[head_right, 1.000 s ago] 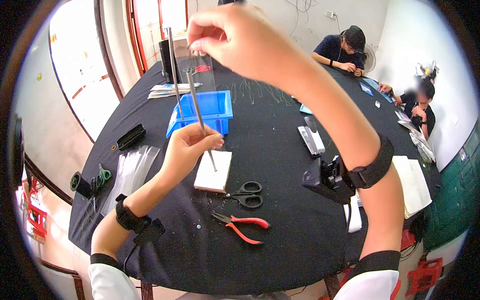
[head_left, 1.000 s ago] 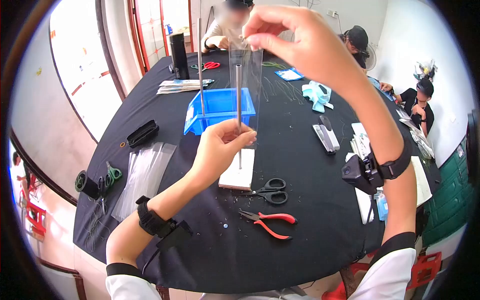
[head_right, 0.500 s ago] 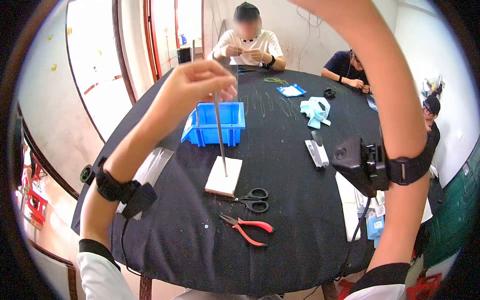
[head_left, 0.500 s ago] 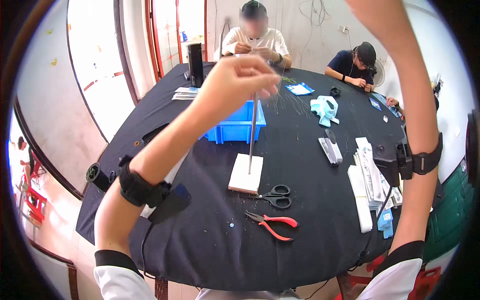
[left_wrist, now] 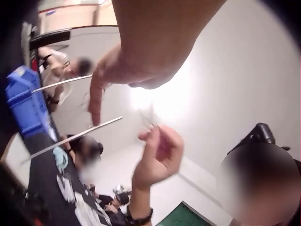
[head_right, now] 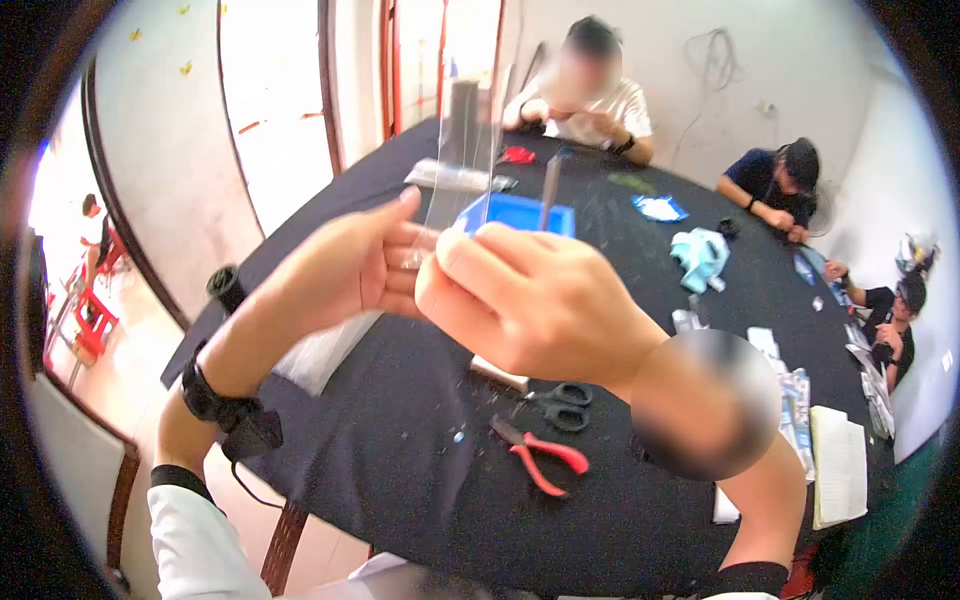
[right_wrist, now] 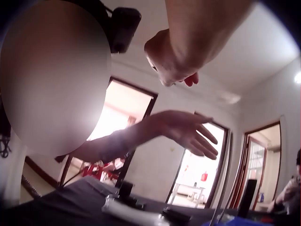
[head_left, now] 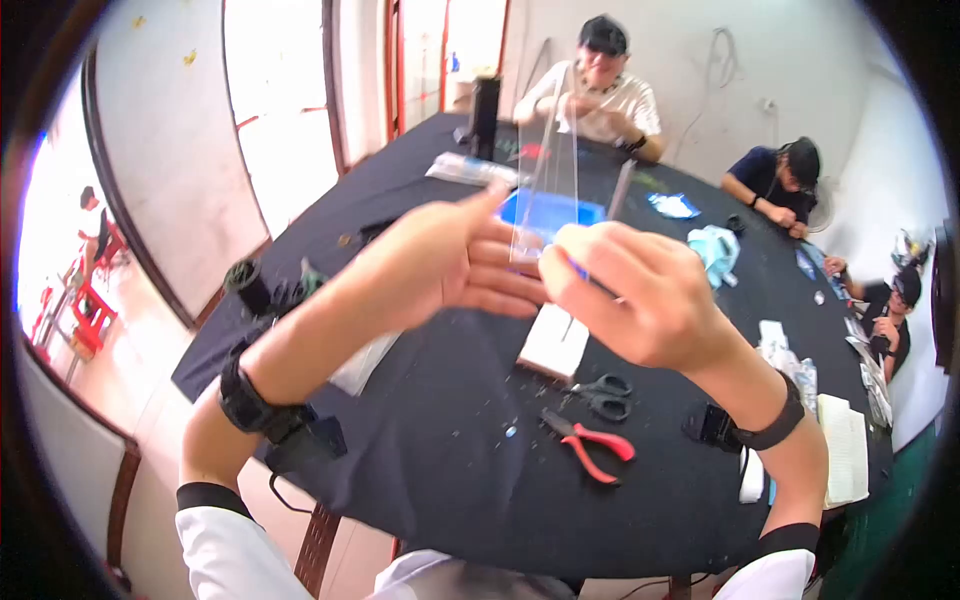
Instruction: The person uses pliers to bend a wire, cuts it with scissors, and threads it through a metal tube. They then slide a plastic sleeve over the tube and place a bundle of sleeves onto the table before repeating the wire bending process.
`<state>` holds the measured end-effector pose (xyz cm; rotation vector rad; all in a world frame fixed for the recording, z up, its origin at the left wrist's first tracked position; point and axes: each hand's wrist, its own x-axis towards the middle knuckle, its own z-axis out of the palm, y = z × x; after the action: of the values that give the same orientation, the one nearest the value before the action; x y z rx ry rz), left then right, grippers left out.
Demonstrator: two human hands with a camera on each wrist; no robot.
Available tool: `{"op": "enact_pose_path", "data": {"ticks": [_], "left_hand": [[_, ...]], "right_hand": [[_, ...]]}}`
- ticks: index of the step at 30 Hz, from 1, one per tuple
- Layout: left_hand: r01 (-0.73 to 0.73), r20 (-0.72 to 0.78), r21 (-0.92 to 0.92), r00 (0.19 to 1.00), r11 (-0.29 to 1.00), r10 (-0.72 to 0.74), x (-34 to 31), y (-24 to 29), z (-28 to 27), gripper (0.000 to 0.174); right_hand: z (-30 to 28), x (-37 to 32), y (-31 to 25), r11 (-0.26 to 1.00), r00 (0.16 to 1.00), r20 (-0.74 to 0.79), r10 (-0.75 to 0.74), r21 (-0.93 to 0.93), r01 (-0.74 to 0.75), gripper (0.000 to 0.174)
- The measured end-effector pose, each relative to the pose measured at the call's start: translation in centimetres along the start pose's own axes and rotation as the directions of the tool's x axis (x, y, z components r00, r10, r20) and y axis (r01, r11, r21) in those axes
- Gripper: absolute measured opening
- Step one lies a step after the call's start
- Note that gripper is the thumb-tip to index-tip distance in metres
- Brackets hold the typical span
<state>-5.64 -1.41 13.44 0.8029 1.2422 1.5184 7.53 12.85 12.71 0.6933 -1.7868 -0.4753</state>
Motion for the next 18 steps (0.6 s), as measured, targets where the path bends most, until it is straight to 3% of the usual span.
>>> {"op": "enact_pose_path", "data": {"ticks": [3,4,7,8,11,13,15,17,18], "left_hand": [[-0.008,-0.164,0.273,0.985,0.962,0.055,-2.4,-4.2,-1.3,0.032],[0.040,-0.185,0.214,0.983,0.976,0.000,-2.5,-5.2,-2.6,0.022],[0.118,-0.242,0.274,0.969,0.954,-0.050,-2.9,-8.1,-5.7,0.020],[0.098,-0.242,0.310,0.970,0.946,-0.021,-3.2,-8.7,-6.2,0.020],[0.095,-0.332,0.370,0.943,0.924,0.035,-4.4,-8.7,-7.6,0.023],[0.163,-0.388,0.534,0.919,0.830,0.068,-5.3,-7.8,-10.4,0.024],[0.219,-0.427,0.668,0.895,0.711,0.125,-6.6,-7.6,-12.4,0.022],[0.320,-0.463,0.747,0.879,0.582,0.111,-7.0,-8.0,-12.7,0.022],[0.299,-0.433,0.814,0.884,0.497,0.176,-7.1,-8.5,-12.8,0.019]], "right_hand": [[3.4,-1.7,-3.9,0.995,0.987,0.155,-0.044,0.095,0.030,0.015],[4.8,-2.2,-5.0,0.994,0.987,0.149,-0.068,0.094,0.055,0.013],[6.4,-2.6,-7.6,0.963,0.949,0.289,-0.128,0.265,0.049,0.014],[7.3,-2.8,-8.4,0.955,0.956,0.258,-0.137,0.291,0.058,0.013],[7.6,-3.2,-9.5,0.906,0.880,0.414,-0.232,0.421,0.041,0.014],[6.4,-3.2,-9.1,0.872,0.867,0.433,-0.246,0.489,0.003,0.017],[4.3,-3.7,-8.2,0.880,0.865,0.474,-0.164,0.467,-0.090,0.016],[1.9,-4.9,-6.6,0.882,0.868,0.496,0.019,0.401,-0.248,0.019],[0.8,-5.8,-5.7,0.867,0.843,0.524,0.118,0.359,-0.345,0.018]]}}
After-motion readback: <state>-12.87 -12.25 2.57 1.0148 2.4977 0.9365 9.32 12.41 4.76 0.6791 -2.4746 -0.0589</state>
